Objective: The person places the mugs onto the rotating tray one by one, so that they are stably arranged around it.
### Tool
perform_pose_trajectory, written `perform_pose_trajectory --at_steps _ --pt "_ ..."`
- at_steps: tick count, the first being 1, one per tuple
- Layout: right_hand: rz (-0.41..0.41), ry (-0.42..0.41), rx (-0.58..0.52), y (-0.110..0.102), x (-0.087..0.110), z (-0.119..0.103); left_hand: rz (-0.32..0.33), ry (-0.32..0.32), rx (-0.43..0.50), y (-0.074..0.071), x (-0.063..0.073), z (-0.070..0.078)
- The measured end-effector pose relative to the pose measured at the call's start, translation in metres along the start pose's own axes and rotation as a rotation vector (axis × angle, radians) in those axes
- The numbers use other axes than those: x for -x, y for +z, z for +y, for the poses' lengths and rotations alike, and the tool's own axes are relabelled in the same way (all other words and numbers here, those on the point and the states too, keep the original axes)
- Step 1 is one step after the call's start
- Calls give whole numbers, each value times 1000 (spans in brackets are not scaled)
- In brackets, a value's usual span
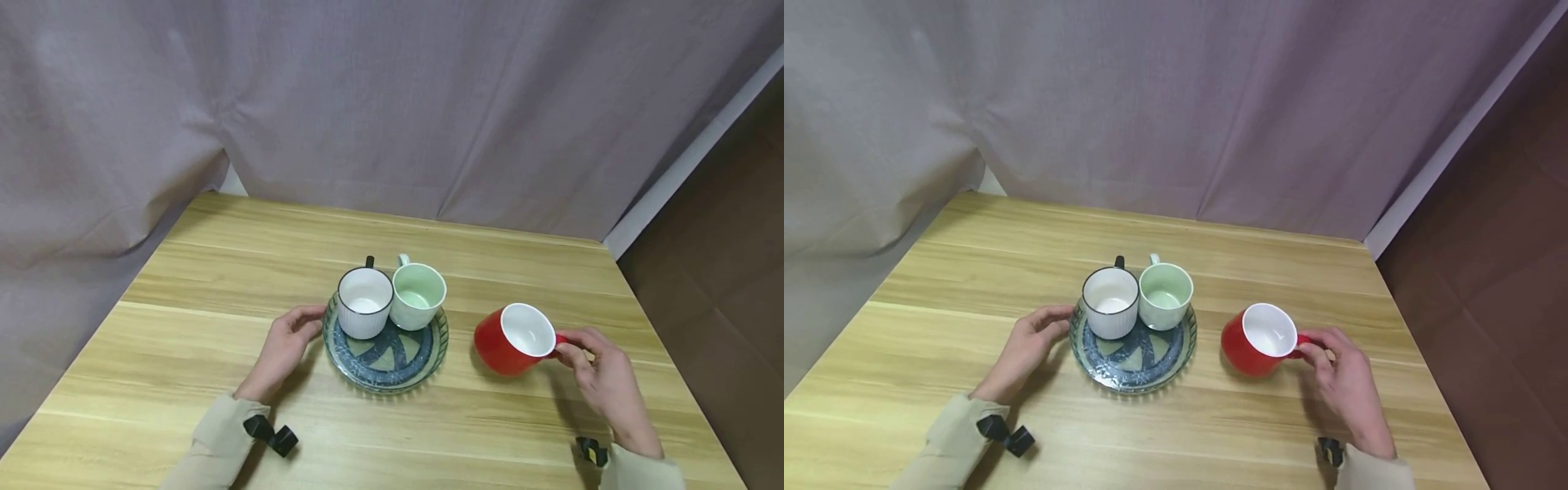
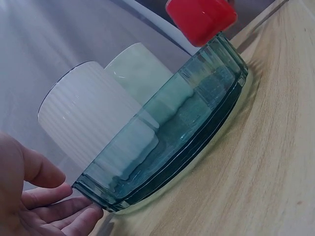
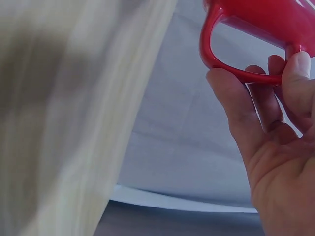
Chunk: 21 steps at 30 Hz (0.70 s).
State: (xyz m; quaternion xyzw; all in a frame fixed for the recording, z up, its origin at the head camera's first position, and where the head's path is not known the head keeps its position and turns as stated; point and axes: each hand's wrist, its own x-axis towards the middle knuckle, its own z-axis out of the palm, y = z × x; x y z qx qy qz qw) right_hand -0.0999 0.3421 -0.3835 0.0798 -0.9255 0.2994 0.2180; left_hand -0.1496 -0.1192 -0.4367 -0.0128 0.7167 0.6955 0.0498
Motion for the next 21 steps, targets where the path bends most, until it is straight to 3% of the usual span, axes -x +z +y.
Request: perform_pose_trajectory --at_steps 11,21 --pt "-49 -95 -224 3 -8 -41 0 -1 -26 -1 0 1" --pt "-72 -167 -226 15 -16 -69 -6 2 -21 0 0 1"
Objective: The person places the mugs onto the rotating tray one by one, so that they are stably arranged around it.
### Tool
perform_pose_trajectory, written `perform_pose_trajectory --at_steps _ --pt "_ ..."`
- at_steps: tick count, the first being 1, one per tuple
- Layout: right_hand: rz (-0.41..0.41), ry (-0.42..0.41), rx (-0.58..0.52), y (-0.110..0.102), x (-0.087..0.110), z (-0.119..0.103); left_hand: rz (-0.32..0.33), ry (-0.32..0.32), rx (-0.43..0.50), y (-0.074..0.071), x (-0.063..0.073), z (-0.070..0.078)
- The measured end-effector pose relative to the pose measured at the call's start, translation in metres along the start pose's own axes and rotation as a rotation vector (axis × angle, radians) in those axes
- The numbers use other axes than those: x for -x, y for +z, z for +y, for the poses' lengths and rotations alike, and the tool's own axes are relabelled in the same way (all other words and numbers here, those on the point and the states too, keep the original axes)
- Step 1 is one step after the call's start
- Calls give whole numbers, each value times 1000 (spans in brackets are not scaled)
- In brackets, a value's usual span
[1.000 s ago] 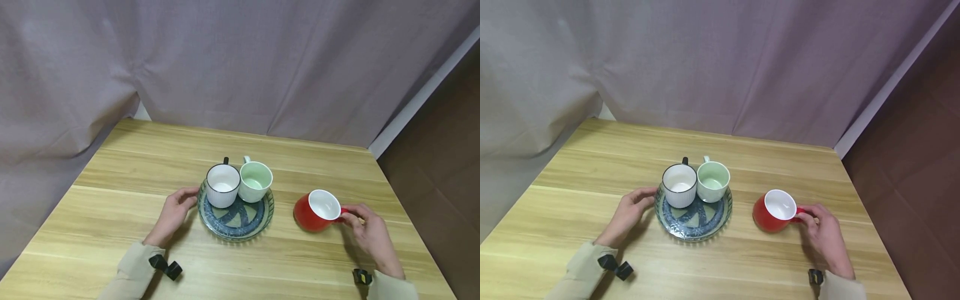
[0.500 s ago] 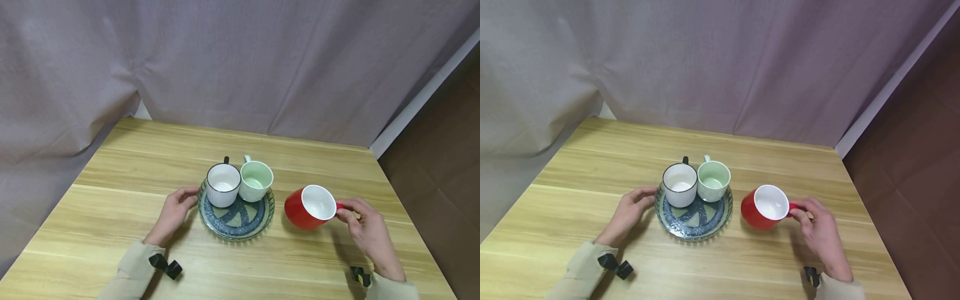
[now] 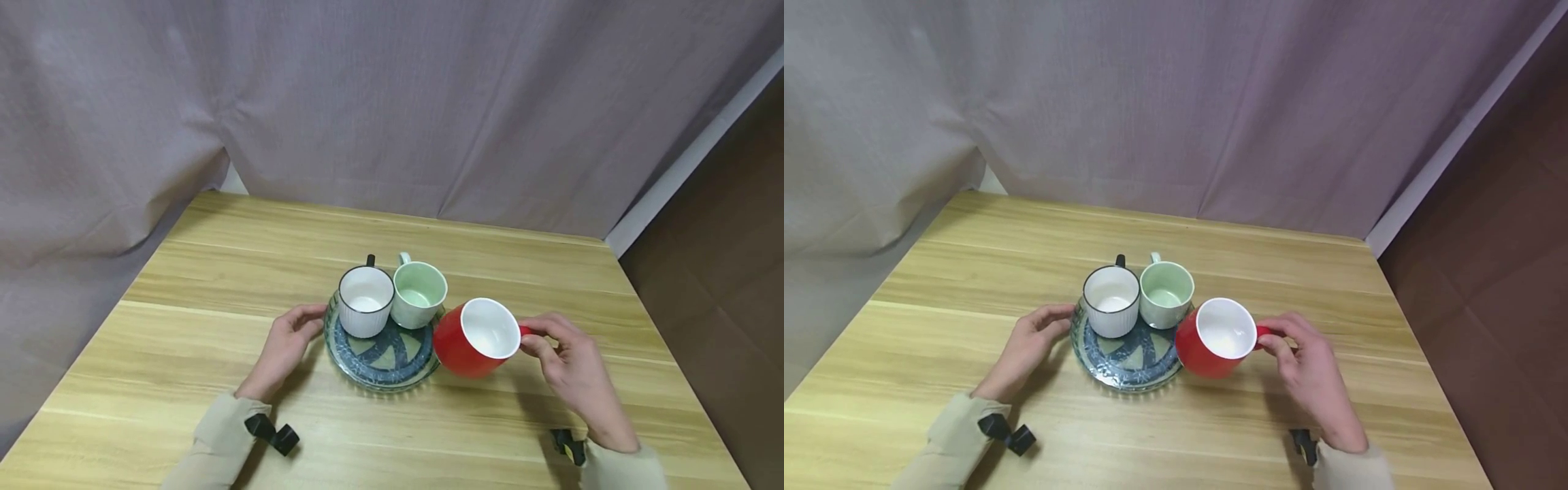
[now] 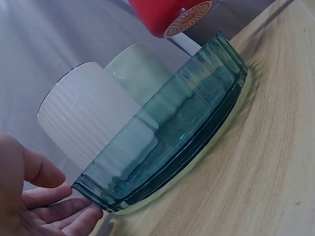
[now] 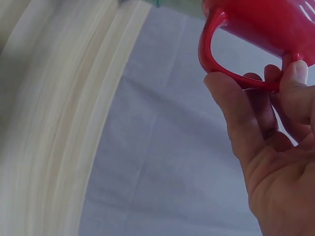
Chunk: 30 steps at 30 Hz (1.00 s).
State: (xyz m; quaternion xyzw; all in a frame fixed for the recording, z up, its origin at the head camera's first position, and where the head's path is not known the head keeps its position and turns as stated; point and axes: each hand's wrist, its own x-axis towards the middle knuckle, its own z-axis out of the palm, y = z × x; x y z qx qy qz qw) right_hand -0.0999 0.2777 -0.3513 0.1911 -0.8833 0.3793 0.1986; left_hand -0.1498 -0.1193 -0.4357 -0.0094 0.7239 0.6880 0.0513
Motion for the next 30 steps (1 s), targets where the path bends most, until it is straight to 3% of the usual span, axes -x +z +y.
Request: perform_pose_trajectory --at_steps 16,30 --pt "-102 -47 -56 29 -13 -14 -3 3 -12 2 -1 1" --pt "-158 -15 -135 49 -18 -19 -13 2 4 2 0 1"
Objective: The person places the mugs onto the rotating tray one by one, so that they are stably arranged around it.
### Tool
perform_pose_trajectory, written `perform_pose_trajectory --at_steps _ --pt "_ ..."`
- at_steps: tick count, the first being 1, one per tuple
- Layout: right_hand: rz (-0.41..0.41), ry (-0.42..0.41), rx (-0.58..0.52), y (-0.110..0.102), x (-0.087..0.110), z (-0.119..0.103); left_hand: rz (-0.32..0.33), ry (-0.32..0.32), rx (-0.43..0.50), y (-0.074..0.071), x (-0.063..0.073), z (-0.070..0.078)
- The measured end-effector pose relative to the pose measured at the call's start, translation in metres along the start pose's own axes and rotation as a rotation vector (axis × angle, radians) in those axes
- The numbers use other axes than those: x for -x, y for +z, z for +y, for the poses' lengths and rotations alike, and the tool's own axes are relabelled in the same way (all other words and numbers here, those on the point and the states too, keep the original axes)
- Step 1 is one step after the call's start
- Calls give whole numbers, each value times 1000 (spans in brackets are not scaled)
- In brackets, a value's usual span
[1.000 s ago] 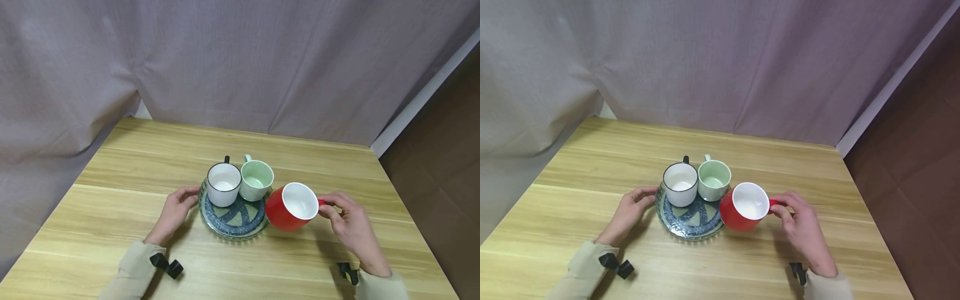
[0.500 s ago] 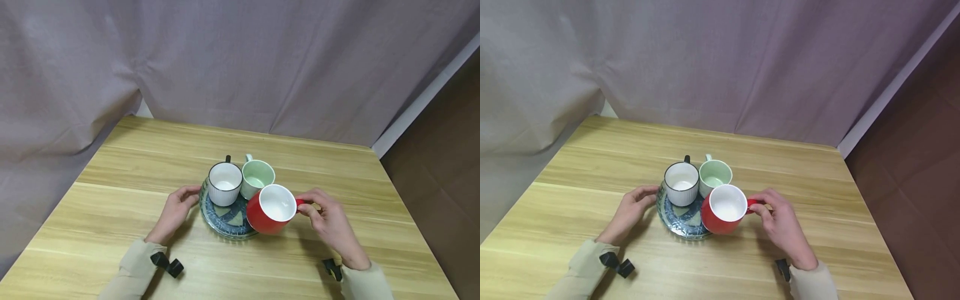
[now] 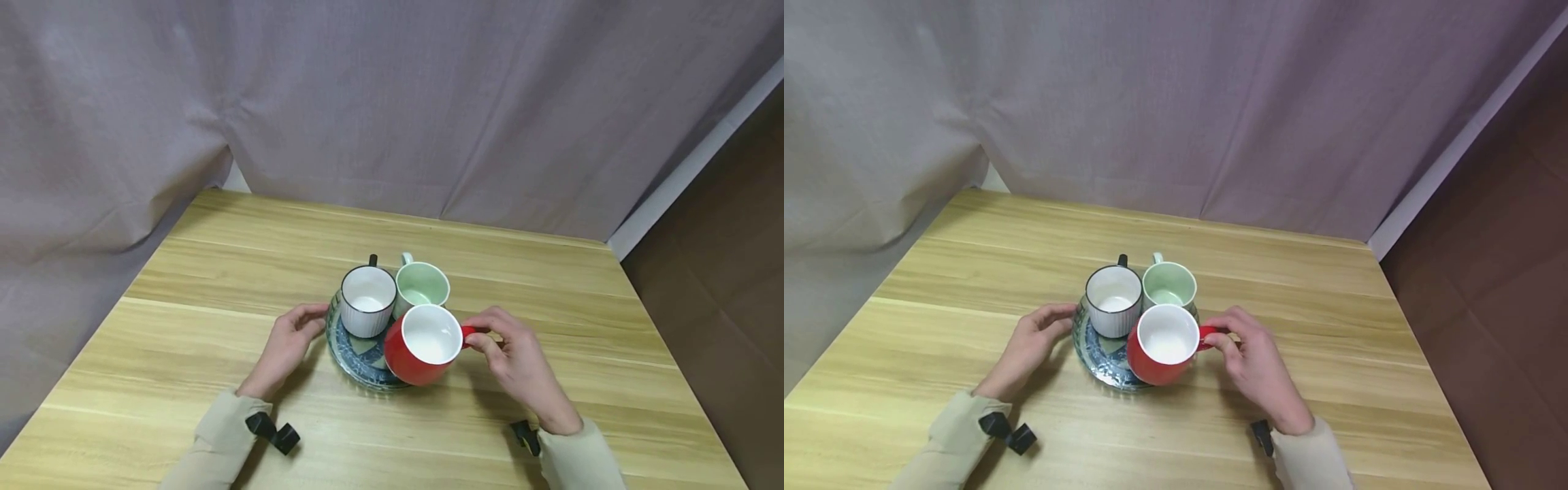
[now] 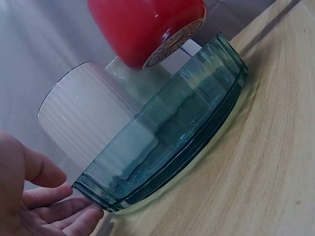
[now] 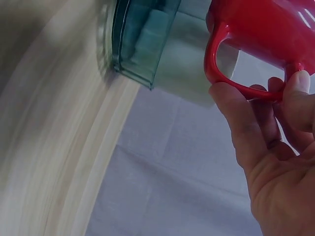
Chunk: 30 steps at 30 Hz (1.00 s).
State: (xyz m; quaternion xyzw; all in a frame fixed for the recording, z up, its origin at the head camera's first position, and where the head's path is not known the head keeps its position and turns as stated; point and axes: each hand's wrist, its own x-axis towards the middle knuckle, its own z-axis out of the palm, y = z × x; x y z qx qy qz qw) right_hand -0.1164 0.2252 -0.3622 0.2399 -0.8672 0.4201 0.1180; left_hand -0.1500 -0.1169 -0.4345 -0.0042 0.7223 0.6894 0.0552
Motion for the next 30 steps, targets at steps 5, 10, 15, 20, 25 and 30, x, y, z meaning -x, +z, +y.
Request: perform_pose_trajectory --at_steps 5,10,15,20,25,30 --pt "-18 16 -26 7 -2 -1 4 -9 -8 0 0 1" --pt "-34 30 -40 13 -3 -1 -1 3 -6 0 1 1" --pt "-35 51 -23 19 -4 1 -4 14 2 0 1 1" --pt "-35 62 -22 23 -5 1 2 25 -2 1 0 1" --pt "-33 52 -9 27 -5 4 4 28 3 1 0 1" --pt "-36 56 -2 30 -5 6 -1 29 5 1 0 1"
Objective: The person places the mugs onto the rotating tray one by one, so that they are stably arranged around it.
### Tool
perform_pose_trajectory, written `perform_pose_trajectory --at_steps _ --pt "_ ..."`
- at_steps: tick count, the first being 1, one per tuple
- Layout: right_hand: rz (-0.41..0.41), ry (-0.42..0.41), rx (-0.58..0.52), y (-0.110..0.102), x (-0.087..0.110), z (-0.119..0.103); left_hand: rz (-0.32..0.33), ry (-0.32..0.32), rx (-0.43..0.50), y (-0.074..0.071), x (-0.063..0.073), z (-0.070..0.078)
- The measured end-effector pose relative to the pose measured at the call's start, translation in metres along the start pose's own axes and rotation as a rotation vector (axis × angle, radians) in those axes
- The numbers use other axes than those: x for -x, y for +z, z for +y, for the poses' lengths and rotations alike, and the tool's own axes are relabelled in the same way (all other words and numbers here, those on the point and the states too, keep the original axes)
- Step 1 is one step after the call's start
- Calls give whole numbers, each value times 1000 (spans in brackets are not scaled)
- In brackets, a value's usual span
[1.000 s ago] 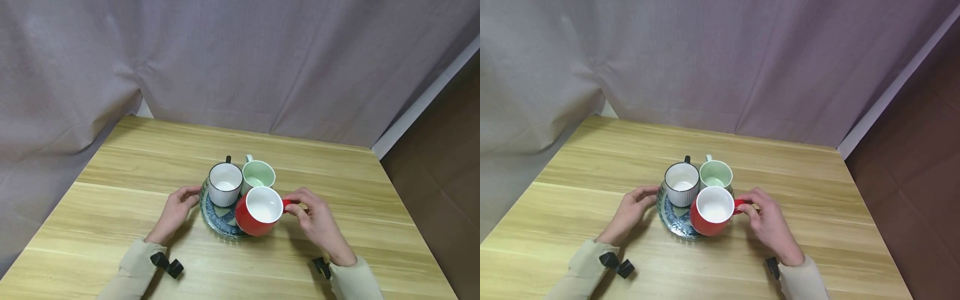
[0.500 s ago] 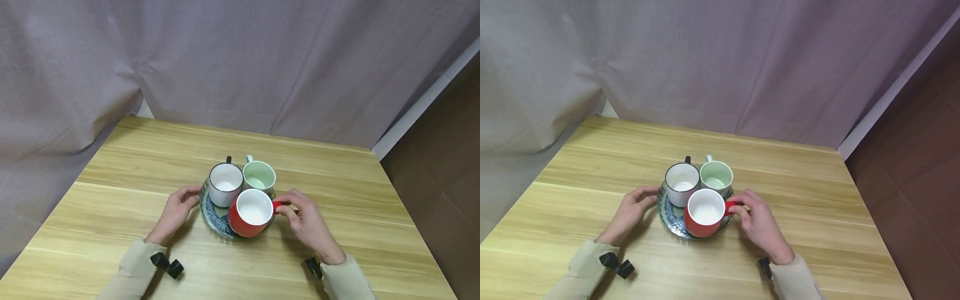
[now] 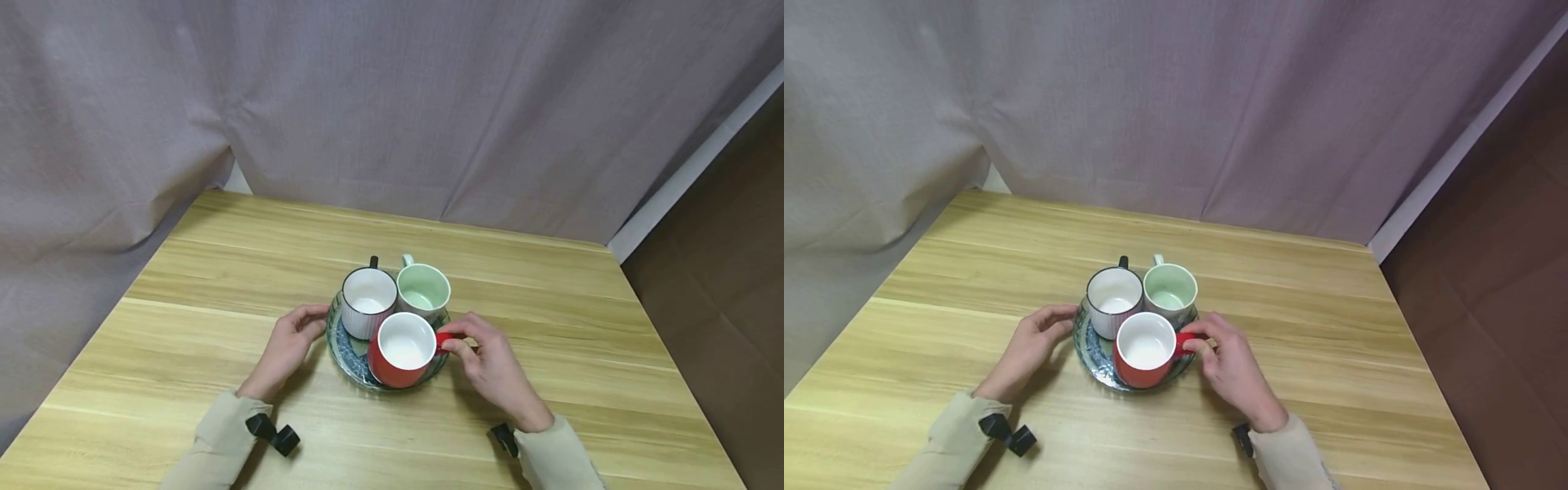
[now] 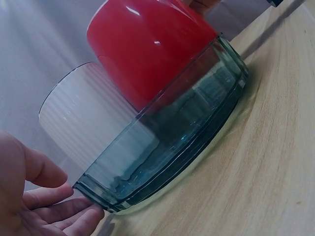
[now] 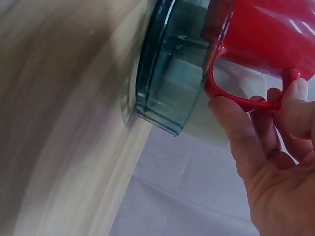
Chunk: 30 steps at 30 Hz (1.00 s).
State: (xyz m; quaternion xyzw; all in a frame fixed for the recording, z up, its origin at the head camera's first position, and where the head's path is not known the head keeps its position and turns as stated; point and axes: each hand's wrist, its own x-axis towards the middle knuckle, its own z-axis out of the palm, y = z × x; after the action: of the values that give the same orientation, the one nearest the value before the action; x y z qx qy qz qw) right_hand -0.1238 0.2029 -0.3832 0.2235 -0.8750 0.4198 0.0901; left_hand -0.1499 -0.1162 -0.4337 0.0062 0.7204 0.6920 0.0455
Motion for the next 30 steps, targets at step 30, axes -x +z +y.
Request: perform_pose_trajectory --at_steps 30 --pt "-32 137 157 -18 6 6 -5 -20 -16 -1 -1 -2"
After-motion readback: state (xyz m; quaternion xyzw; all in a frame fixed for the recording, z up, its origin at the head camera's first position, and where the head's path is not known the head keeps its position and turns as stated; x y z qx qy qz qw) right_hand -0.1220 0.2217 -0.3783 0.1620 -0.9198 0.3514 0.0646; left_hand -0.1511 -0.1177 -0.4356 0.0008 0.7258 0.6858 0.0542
